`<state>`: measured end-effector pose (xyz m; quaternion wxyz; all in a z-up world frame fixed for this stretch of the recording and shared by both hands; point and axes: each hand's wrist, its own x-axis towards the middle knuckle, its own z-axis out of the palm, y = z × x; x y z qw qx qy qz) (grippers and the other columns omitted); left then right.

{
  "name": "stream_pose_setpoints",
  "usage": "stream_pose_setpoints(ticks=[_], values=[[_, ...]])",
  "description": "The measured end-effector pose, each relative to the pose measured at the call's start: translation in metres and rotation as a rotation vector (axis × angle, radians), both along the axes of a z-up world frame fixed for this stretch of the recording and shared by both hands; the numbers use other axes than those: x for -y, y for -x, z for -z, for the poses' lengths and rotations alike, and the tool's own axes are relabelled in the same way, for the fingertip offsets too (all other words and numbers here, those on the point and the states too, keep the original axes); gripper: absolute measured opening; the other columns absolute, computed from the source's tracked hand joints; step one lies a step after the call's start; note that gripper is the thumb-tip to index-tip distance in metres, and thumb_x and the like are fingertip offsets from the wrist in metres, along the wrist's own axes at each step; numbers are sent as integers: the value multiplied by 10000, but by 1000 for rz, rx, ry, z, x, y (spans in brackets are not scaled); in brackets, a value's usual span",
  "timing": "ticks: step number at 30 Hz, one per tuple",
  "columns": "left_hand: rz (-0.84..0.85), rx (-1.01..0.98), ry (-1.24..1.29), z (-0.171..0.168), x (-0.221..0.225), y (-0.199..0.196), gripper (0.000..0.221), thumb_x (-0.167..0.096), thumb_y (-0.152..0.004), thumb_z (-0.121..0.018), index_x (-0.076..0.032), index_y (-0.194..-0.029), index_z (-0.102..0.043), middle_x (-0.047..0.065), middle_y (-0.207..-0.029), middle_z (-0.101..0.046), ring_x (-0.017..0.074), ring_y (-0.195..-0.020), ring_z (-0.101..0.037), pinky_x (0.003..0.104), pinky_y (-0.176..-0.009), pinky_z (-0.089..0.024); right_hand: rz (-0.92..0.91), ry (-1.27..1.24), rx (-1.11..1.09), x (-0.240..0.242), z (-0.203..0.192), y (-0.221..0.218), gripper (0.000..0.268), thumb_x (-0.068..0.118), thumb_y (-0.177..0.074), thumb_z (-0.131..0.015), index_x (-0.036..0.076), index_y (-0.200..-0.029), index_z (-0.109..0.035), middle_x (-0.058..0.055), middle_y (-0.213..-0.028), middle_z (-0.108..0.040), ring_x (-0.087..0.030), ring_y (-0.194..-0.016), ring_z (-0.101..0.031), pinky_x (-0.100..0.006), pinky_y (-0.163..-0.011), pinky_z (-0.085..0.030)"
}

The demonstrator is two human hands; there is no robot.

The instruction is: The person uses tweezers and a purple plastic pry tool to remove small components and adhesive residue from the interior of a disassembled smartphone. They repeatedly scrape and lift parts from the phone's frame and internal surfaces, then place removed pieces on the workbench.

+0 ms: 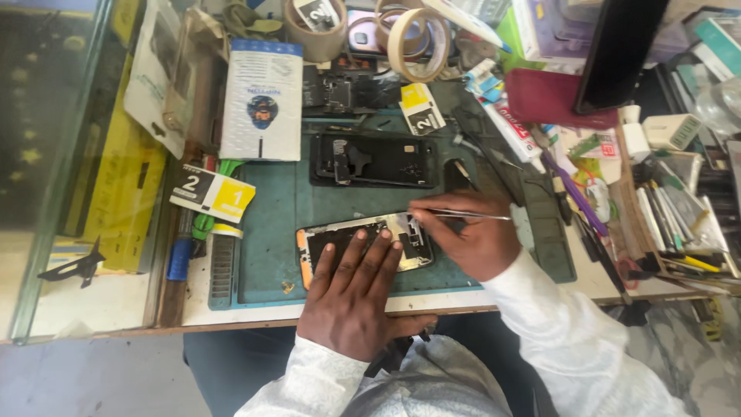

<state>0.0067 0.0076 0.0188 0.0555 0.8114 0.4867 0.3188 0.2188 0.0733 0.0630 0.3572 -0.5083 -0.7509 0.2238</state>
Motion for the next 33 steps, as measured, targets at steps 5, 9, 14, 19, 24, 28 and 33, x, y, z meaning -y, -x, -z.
stream_pose_setpoints(ticks=[5,9,14,19,24,28,33], values=[[-1,-16,-3,-2,0,1,920,-767,-741,-697,-96,-1368,-639,82,-1431,-617,264,-1388,-517,533,-1160,-334,44,-24,-74,4,-2,2,150,111,-929,-759,20,-1048,-764,-106,-972,-788,-151,-847,-756,-266,-738,-581],[-21,8,22,-2,1,-2,945,-796,-727,-687,-104,-1366,-629,74,-1445,-599,251,-1392,-499,513,-1166,-328,97,24,0,20,-13,-17,85,135,-992,-697,62,-982,-739,-49,-827,-771,-149,-697,-747,-265,-623,-556],[-8,-48,10,-5,1,-2,919,-768,-742,-682,-107,-1378,-624,72,-1459,-590,263,-1410,-480,508,-1176,-310,258,109,503,38,-22,-46,324,260,-892,-766,102,-1154,-659,-69,-551,-616,-249,-468,-604,-407,-477,-425],[23,-33,23,-9,2,-3,893,-741,-737,-689,-95,-1350,-630,102,-1443,-586,301,-1403,-460,540,-1153,-294,273,88,528,55,-20,-80,298,349,-856,-777,119,-1037,-718,-70,-617,-659,-248,-511,-640,-408,-484,-466],[88,3,-27,-14,7,3,757,-609,-807,-730,-100,-1361,-649,104,-1423,-617,328,-1412,-466,551,-1164,-296,401,-46,466,57,-38,-104,232,361,-928,-768,129,-923,-772,-73,-790,-740,-231,-606,-686,-377,-568,-505],[100,41,-64,-18,14,4,641,-544,-828,-763,-115,-1297,-677,87,-1381,-649,319,-1408,-489,550,-1185,-298,398,9,443,28,-36,-101,232,346,-908,-776,137,-1007,-779,-79,-805,-734,-242,-654,-700,-393,-601,-522],[18,6,-77,-27,14,16,612,-498,-808,-781,-113,-1275,-691,81,-1363,-667,308,-1377,-524,548,-1159,-324,274,-287,523,-20,-11,-86,304,285,-857,-813,122,-1096,-722,-63,-965,-763,-275,-870,-720,-408,-715,-549]])
